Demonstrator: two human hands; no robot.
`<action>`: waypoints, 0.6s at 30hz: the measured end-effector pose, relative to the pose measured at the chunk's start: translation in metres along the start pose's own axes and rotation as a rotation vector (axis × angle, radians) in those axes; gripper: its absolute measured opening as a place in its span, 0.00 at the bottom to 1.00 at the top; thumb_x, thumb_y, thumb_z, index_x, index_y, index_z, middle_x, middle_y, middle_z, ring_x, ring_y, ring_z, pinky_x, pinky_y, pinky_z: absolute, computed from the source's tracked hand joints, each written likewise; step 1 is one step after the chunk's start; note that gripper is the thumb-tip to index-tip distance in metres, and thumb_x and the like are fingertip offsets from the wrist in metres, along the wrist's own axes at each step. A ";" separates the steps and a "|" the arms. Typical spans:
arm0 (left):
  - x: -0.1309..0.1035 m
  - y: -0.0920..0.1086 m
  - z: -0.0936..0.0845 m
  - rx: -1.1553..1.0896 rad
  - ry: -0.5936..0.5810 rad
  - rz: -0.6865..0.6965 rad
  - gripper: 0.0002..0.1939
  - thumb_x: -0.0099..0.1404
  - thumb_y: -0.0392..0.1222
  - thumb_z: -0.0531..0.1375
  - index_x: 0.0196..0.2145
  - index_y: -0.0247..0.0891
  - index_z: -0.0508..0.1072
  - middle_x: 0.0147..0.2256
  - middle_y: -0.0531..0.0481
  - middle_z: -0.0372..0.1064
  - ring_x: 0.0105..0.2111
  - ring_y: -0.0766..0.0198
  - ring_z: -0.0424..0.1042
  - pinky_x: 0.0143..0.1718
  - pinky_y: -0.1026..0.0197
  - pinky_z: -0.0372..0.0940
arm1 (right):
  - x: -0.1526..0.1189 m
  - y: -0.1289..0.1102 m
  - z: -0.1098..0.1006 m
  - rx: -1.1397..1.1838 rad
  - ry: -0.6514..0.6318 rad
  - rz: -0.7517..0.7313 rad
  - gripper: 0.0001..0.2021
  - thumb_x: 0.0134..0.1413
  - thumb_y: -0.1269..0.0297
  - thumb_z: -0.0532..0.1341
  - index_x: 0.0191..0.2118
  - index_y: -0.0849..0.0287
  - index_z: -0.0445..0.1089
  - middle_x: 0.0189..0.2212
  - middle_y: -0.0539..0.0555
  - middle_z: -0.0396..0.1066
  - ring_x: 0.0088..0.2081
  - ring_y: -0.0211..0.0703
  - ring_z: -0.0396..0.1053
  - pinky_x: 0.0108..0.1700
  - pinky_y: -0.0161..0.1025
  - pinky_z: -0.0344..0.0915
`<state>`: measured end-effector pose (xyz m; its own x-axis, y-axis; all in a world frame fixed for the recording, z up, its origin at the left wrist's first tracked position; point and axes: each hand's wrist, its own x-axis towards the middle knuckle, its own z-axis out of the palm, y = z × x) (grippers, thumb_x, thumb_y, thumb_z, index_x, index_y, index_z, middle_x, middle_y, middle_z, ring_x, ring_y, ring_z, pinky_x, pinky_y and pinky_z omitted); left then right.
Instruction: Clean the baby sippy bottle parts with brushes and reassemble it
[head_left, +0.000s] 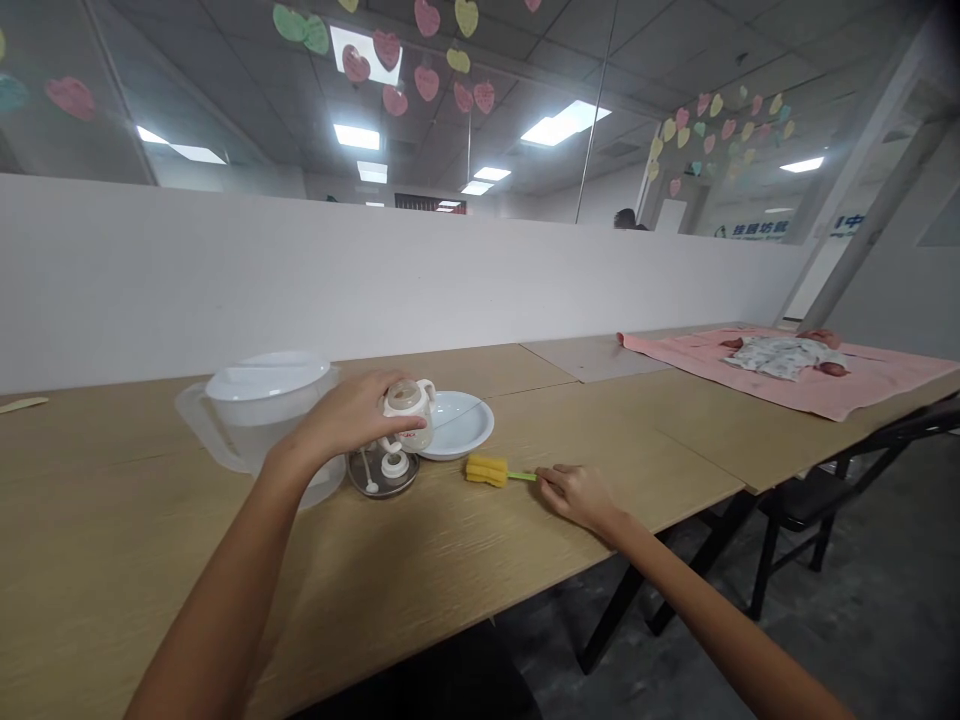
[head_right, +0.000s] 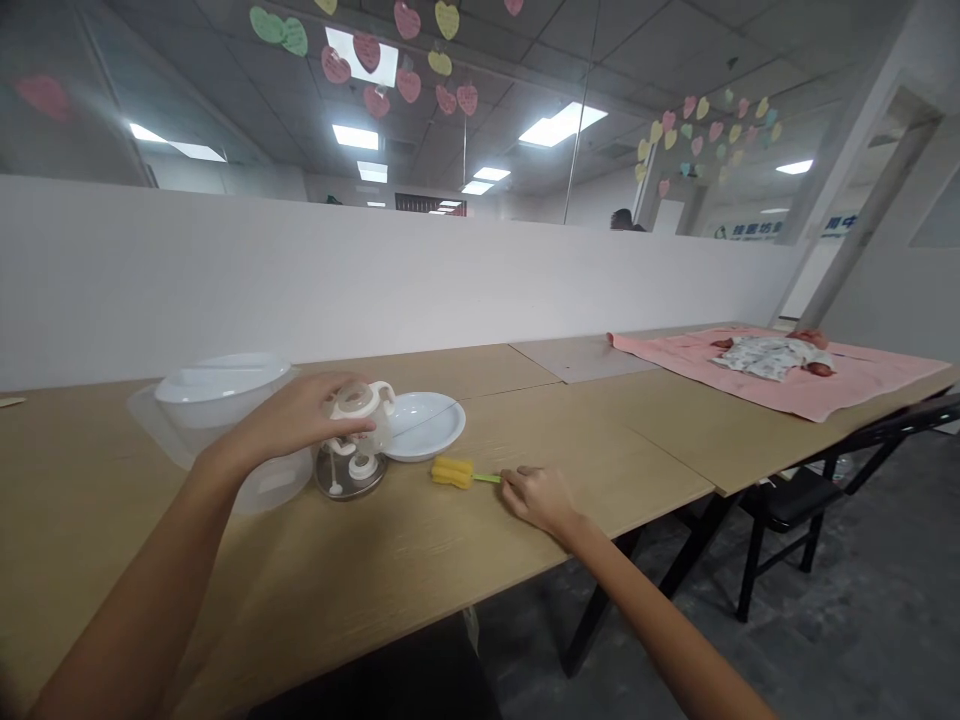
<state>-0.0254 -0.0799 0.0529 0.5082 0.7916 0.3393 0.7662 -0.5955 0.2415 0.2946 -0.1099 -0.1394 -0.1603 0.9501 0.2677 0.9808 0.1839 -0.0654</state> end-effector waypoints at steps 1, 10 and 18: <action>-0.001 0.001 0.000 -0.002 -0.009 -0.004 0.24 0.54 0.59 0.57 0.44 0.43 0.70 0.46 0.49 0.71 0.44 0.52 0.68 0.40 0.59 0.62 | 0.000 -0.001 0.000 -0.026 -0.010 -0.009 0.20 0.60 0.59 0.45 0.43 0.59 0.71 0.34 0.57 0.73 0.33 0.39 0.68 0.32 0.32 0.53; -0.001 0.001 0.001 -0.008 -0.016 -0.014 0.23 0.54 0.57 0.58 0.44 0.44 0.71 0.44 0.50 0.72 0.44 0.52 0.69 0.39 0.59 0.62 | -0.007 -0.082 -0.012 -0.023 -0.006 -0.015 0.18 0.63 0.62 0.43 0.41 0.57 0.70 0.33 0.55 0.74 0.33 0.39 0.71 0.31 0.31 0.54; -0.003 0.002 -0.005 0.039 -0.033 0.010 0.23 0.54 0.59 0.57 0.44 0.44 0.71 0.47 0.50 0.70 0.44 0.52 0.68 0.40 0.59 0.61 | -0.038 -0.093 -0.021 -0.046 -0.096 0.423 0.16 0.60 0.65 0.47 0.33 0.57 0.72 0.31 0.59 0.75 0.31 0.46 0.73 0.27 0.33 0.57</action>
<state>-0.0278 -0.0839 0.0569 0.5286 0.7898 0.3111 0.7753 -0.5984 0.2020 0.2117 -0.1680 -0.1228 0.2491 0.9588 0.1363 0.9659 -0.2358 -0.1065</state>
